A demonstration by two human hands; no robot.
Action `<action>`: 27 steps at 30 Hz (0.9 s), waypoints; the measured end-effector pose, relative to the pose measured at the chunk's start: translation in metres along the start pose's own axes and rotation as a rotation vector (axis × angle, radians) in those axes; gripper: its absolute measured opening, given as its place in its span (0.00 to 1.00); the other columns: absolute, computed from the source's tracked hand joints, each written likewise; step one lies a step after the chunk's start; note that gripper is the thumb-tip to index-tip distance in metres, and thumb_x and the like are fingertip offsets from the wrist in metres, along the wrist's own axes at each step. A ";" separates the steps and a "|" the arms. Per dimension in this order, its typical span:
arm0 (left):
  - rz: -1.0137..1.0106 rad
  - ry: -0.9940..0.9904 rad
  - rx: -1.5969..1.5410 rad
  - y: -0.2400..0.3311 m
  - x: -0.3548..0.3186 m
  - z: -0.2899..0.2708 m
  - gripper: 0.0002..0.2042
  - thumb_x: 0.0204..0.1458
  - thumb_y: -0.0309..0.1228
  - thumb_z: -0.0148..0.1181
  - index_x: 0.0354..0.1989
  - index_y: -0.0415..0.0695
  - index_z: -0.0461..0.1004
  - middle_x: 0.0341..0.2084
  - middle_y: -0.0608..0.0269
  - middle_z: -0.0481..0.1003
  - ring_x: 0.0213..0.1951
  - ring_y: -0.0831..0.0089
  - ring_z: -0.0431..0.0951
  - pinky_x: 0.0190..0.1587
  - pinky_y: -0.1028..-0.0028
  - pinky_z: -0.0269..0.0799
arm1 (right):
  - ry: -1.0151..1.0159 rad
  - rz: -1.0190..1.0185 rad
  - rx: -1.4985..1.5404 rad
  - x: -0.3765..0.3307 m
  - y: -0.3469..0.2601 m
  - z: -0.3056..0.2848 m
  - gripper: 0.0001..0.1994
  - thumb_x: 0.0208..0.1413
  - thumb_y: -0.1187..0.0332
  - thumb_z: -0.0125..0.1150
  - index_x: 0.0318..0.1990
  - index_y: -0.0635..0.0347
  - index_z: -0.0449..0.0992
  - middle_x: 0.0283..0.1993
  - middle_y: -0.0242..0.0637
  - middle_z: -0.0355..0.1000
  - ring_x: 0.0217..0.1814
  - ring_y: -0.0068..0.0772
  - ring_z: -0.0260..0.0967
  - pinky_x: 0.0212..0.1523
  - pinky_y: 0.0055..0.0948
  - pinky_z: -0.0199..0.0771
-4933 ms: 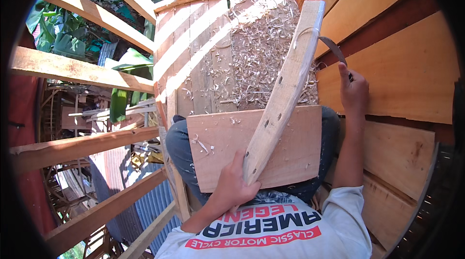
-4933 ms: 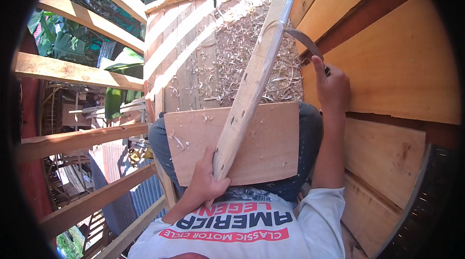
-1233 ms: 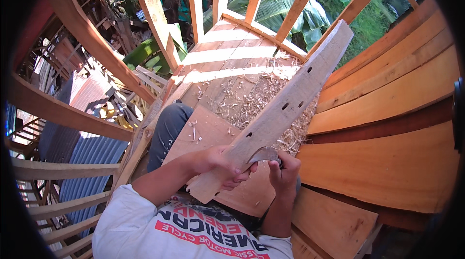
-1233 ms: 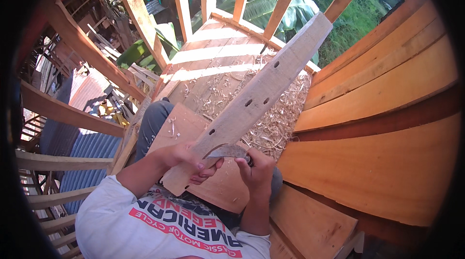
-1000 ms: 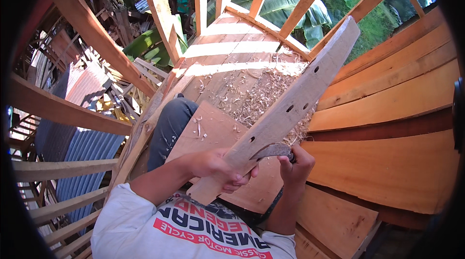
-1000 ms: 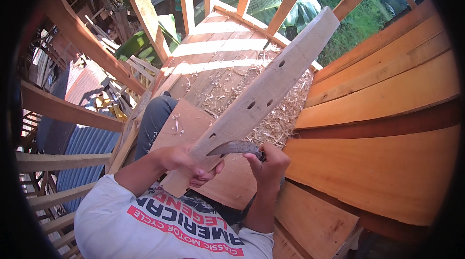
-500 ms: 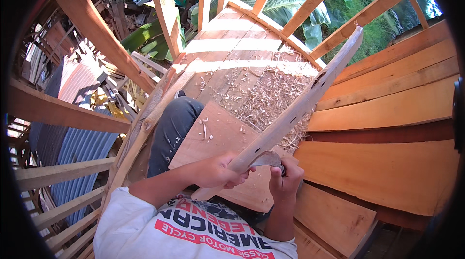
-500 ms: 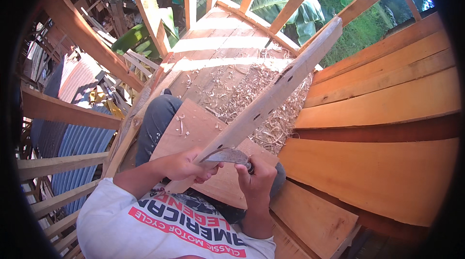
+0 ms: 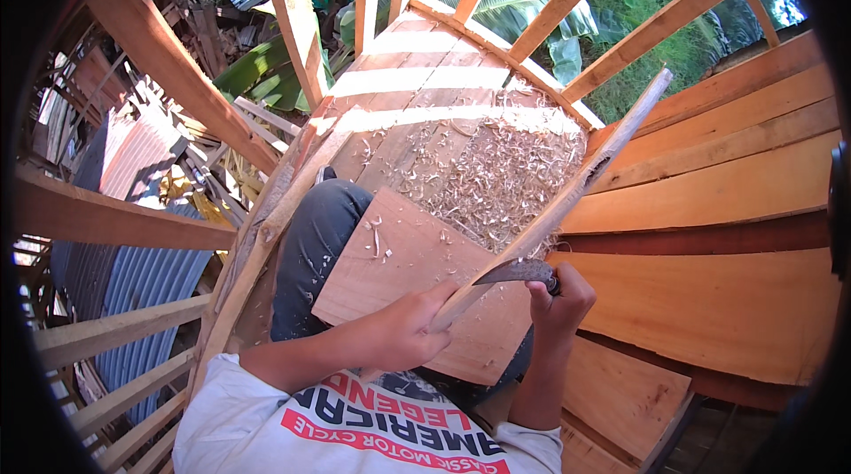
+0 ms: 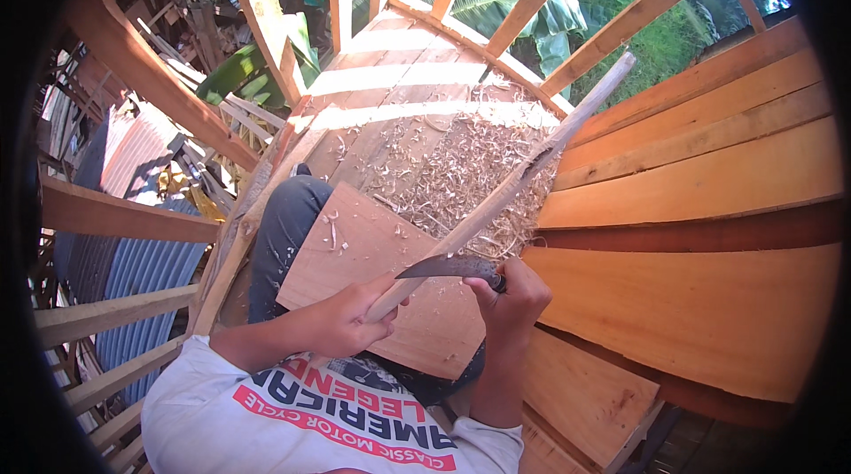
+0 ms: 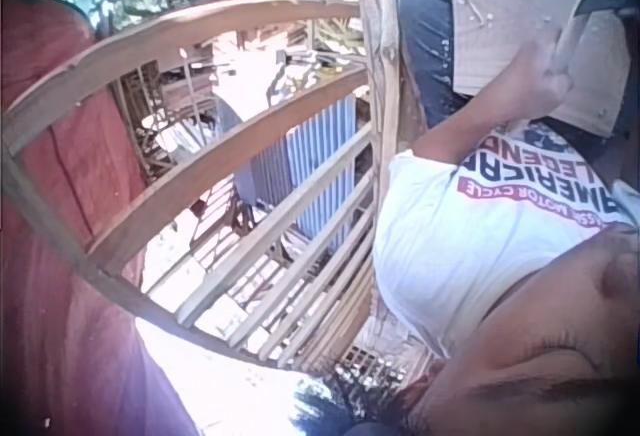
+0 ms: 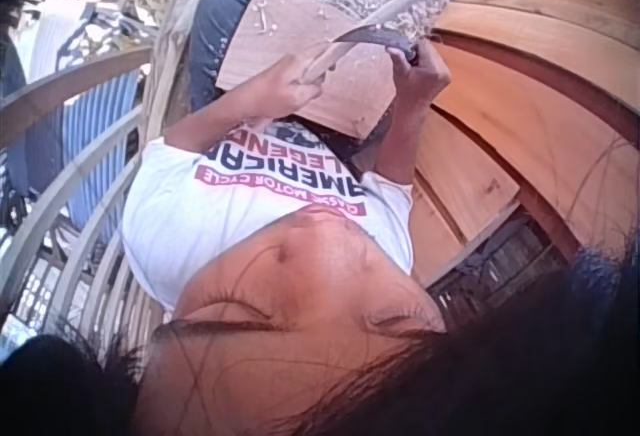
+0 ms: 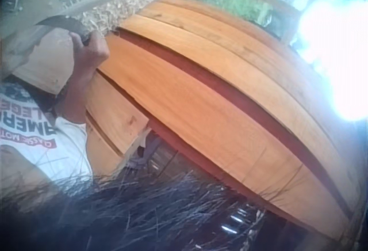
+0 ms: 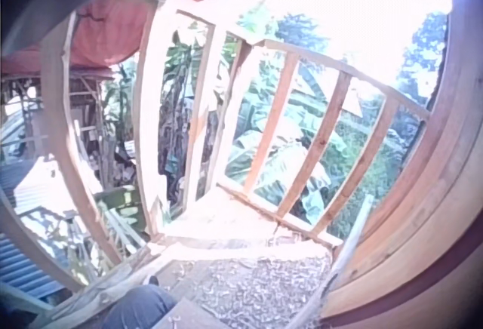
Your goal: The person sits on the floor of a wooden structure and uses a curved knife to carve a long, thin piece of wood. They repeatedly shave off thin layers of wood, creating wood shavings that accumulate on the floor.
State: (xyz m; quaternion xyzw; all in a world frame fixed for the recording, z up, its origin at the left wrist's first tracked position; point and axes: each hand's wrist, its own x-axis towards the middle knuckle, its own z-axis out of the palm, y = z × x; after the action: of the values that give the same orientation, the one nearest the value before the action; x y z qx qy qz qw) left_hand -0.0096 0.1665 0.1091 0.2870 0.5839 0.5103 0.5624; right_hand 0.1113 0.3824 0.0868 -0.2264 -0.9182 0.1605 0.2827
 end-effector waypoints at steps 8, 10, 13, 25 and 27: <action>0.043 0.013 -0.028 0.002 -0.002 -0.001 0.16 0.49 0.20 0.51 0.48 0.39 0.63 0.24 0.68 0.65 0.27 0.79 0.66 0.33 0.76 0.64 | 0.050 0.041 0.004 0.002 0.006 0.008 0.38 0.40 0.28 0.56 0.17 0.62 0.63 0.13 0.41 0.54 0.15 0.45 0.56 0.17 0.35 0.55; 0.029 0.017 -0.039 0.003 -0.002 -0.001 0.16 0.49 0.20 0.51 0.47 0.39 0.63 0.24 0.69 0.65 0.27 0.80 0.66 0.32 0.76 0.64 | 0.073 0.042 0.014 0.004 0.003 0.011 0.39 0.44 0.27 0.51 0.16 0.63 0.59 0.13 0.40 0.51 0.14 0.39 0.52 0.16 0.34 0.52; 0.059 0.051 -0.037 -0.001 -0.002 -0.001 0.15 0.49 0.20 0.50 0.47 0.39 0.63 0.24 0.68 0.65 0.27 0.80 0.67 0.33 0.76 0.64 | 0.111 0.021 0.027 0.008 0.003 0.015 0.39 0.49 0.29 0.49 0.16 0.64 0.57 0.13 0.38 0.48 0.14 0.33 0.48 0.16 0.33 0.48; -0.059 0.019 0.140 -0.038 0.001 -0.001 0.21 0.49 0.28 0.55 0.50 0.33 0.60 0.30 0.38 0.73 0.35 0.49 0.76 0.38 0.60 0.70 | 0.035 0.347 0.317 -0.023 0.040 0.003 0.33 0.60 0.40 0.48 0.16 0.63 0.55 0.14 0.24 0.45 0.18 0.17 0.43 0.19 0.29 0.39; 0.008 0.117 0.219 -0.026 0.007 -0.008 0.21 0.49 0.28 0.56 0.50 0.33 0.60 0.29 0.39 0.73 0.33 0.48 0.76 0.37 0.60 0.70 | -0.082 0.362 0.348 -0.037 0.009 0.011 0.34 0.58 0.38 0.50 0.18 0.65 0.62 0.14 0.25 0.48 0.19 0.17 0.46 0.19 0.27 0.43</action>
State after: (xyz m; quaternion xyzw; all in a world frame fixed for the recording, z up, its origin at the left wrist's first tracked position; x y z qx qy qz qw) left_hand -0.0120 0.1623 0.0820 0.3187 0.6667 0.4615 0.4909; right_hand 0.1356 0.3694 0.0579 -0.3284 -0.8319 0.3731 0.2467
